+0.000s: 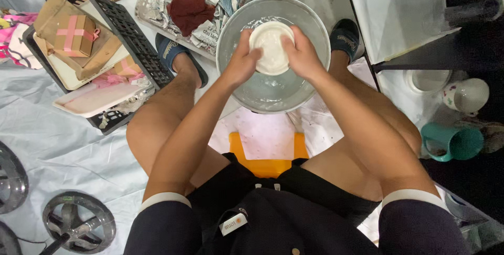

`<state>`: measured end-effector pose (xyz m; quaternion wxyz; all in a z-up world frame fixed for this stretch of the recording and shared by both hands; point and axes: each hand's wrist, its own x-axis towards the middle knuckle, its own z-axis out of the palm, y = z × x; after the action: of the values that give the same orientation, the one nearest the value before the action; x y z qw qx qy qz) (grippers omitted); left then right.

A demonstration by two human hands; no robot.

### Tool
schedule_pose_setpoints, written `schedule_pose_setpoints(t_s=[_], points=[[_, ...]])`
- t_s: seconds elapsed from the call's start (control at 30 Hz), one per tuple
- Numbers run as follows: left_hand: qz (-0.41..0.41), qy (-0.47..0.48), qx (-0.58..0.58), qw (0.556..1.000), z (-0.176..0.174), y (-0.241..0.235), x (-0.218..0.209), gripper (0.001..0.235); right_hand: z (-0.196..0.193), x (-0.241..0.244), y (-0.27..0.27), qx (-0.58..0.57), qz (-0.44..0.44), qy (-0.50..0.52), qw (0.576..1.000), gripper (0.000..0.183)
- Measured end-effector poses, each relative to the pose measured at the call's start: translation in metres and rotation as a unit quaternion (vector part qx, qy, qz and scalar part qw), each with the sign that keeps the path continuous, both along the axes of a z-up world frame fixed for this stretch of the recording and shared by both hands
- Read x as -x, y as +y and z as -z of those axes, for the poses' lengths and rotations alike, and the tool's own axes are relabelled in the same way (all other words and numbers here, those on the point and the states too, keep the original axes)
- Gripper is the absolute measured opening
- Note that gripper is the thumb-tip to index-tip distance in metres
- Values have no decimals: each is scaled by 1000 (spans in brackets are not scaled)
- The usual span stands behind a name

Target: The person sits on a low stool and washes various ceramic items, including a mug and several bowls, in a bucket of water. They scrub each item by hand and place the cleaned items onto a nearby shelf.

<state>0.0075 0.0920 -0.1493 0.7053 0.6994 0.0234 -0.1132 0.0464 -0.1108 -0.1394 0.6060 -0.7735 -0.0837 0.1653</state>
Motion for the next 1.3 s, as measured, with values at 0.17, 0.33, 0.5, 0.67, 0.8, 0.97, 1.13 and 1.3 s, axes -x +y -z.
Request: schedule_pose_setpoints(t_s=[0.17, 0.33, 0.5, 0.67, 0.8, 0.97, 1.13, 1.3], points=[[-9, -17, 36, 999, -18, -1, 2, 52, -13, -8, -6, -125, -74, 2, 989, 29], [-78, -82, -82, 990, -24, -13, 5, 39, -25, -1, 1, 7, -7, -20, 1000, 20], [-132, -49, -74, 987, -7, -22, 5, 20, -6, 2, -1, 69, 6, -46, 997, 19], [-76, -25, -84, 993, 0, -11, -3, 26, 13, -8, -10, -60, -74, -15, 995, 36], [-20, 27, -70, 997, -18, 5, 0, 46, 6, -11, -14, -110, -102, 125, 981, 42], [-14, -48, -134, 990, -48, 0, 6, 66, -16, -11, -8, -58, -107, 78, 989, 36], [35, 4, -303, 952, -59, 0, 16, 79, -38, -12, -10, 98, -96, -119, 983, 29], [128, -53, -515, 846, -45, 7, 22, 80, -58, -11, -2, 167, -117, -192, 960, 31]])
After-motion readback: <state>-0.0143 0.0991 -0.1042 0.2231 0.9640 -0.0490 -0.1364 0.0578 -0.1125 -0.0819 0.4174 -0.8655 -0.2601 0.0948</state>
